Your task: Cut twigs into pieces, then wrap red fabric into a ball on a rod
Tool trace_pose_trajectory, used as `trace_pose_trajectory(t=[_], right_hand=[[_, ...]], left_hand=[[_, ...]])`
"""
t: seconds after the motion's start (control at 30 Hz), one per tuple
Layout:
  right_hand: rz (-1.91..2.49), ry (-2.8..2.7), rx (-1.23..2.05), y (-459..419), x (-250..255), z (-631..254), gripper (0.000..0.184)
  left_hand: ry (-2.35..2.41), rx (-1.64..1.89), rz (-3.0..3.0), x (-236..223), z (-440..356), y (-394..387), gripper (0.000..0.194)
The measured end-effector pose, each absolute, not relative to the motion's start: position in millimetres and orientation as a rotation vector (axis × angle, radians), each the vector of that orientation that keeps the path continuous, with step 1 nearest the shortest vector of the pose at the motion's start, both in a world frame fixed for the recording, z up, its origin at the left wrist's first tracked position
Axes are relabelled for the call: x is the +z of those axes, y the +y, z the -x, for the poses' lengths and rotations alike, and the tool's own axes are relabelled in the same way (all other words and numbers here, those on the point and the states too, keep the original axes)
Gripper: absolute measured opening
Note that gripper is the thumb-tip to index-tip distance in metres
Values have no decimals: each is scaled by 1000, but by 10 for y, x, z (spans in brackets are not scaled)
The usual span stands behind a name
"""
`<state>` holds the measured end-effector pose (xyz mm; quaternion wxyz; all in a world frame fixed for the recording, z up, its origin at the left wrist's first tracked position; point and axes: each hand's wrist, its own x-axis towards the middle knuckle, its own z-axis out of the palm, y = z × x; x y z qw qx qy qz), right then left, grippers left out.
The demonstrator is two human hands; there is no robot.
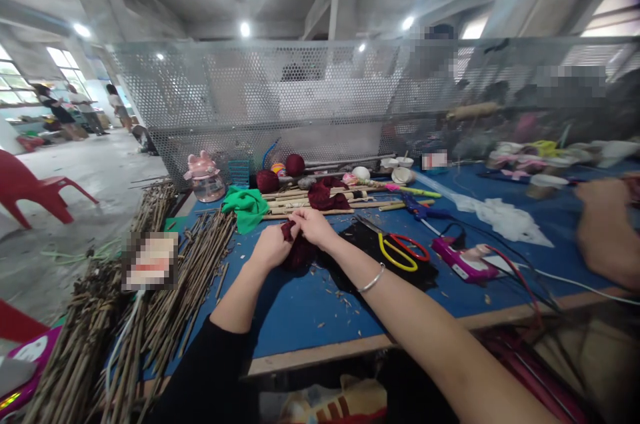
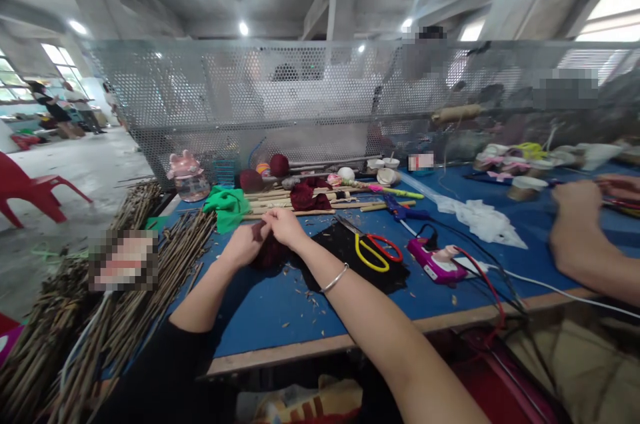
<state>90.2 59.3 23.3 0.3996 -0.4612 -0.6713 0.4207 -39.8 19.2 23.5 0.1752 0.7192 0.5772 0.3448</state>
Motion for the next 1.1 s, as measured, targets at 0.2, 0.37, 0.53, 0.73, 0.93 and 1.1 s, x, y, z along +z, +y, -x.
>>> trace_pose_trajectory(t=[0.2,0.37,0.53,0.73,0.93,1.1], right_hand=[[1025,-1688,1047,492,433,-1198,21],[1246,-1704,1132,512,260,-1734,45],[1359,-1925,1182,526,149,-1712,17],[1188,-1935,909,486,213,-1391,9],[990,-1808,1200,377,69,-1185,9],[815,-1520,1594,413,-33,-1158,19]], left_hand=[[1498,886,-2231,206,442,216,32],[1595,866,-2338,150,424,244,38],[1726,889,-2409,135,418,248,28],[1505,1194,-2364,68,371,269,18],[1348,1600,-1834,-83,305,304,16],[1349,1751,-1675,-134,261,311,17]])
